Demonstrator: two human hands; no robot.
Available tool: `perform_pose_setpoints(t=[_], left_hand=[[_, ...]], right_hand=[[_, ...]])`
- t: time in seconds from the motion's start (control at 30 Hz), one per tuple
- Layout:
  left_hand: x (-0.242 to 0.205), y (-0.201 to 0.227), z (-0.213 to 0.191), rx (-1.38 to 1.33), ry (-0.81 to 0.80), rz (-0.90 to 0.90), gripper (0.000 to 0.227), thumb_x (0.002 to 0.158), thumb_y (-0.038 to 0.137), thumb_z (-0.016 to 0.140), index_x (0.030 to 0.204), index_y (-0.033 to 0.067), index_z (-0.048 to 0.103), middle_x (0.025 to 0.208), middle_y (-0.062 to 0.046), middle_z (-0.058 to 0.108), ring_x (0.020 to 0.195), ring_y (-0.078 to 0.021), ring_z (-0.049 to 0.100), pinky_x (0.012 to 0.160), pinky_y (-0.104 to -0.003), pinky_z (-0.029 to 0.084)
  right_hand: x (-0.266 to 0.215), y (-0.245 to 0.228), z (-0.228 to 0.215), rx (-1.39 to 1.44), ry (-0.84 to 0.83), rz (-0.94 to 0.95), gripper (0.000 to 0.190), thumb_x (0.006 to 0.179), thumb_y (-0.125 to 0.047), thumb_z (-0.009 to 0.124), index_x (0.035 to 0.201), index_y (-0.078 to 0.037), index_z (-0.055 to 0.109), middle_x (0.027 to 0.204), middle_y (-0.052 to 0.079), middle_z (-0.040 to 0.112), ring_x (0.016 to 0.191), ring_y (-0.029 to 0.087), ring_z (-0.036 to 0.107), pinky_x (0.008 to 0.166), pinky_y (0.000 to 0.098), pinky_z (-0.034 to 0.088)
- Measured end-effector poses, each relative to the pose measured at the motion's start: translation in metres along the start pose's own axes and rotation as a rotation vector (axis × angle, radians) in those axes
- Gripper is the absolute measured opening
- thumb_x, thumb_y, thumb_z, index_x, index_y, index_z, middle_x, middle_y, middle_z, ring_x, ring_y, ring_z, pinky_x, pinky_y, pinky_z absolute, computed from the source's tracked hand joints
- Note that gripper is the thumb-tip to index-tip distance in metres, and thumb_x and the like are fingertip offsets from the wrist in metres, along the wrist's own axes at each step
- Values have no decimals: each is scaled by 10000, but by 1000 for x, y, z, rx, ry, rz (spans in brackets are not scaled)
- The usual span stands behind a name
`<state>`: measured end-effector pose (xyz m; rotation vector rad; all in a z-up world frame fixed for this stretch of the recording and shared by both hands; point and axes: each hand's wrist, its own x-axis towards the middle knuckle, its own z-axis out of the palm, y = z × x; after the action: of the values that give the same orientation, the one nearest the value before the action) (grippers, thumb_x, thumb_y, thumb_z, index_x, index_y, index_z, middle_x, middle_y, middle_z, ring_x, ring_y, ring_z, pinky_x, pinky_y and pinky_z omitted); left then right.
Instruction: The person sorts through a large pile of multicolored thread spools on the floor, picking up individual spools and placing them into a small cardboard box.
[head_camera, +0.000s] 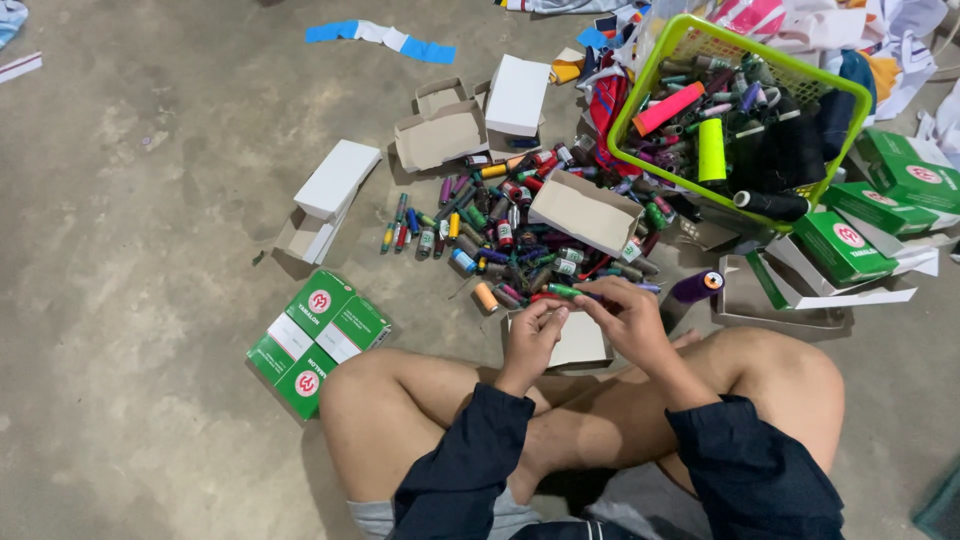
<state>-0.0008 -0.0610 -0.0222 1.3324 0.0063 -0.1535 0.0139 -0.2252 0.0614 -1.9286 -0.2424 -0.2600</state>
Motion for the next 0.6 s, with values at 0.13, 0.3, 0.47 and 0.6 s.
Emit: perform_pose_setpoints(t=[0.13,0.3,0.47,0.6], left_hand=[[-4,10,0,43,-83,2,183,988,96,643,1140,94,745,512,26,516,466,-13,388,464,-163,311],[-2,2,-5,61,-87,17,173,987,87,640,1121,83,750,505,18,500,456,-27,381,452,-168,302],[3,-12,-12,60,-84,24,171,998,85,615,1103,79,750,512,15,494,471,-29,384,466,-169,310],[-2,9,-11,90,-89,42,166,1002,90,612,1088,84,754,510,0,507,470,-44,399,474,-181,345]], right_hand=[[-1,-1,0,0,2,14,148,897,-81,792,1040,-86,827,797,127,764,563,226,677,511,336,522],[-1,-4,0,59,-10,97,147,912,-86,779,1051,-45,804,628,128,698,505,187,634,480,324,501],[-3,-2,2,133,-43,220,148,904,-77,773,1045,-46,804,557,124,654,489,152,604,503,309,511],[-1,-1,3,168,-54,246,159,899,-57,758,1051,-34,798,572,125,656,483,146,609,507,294,520]])
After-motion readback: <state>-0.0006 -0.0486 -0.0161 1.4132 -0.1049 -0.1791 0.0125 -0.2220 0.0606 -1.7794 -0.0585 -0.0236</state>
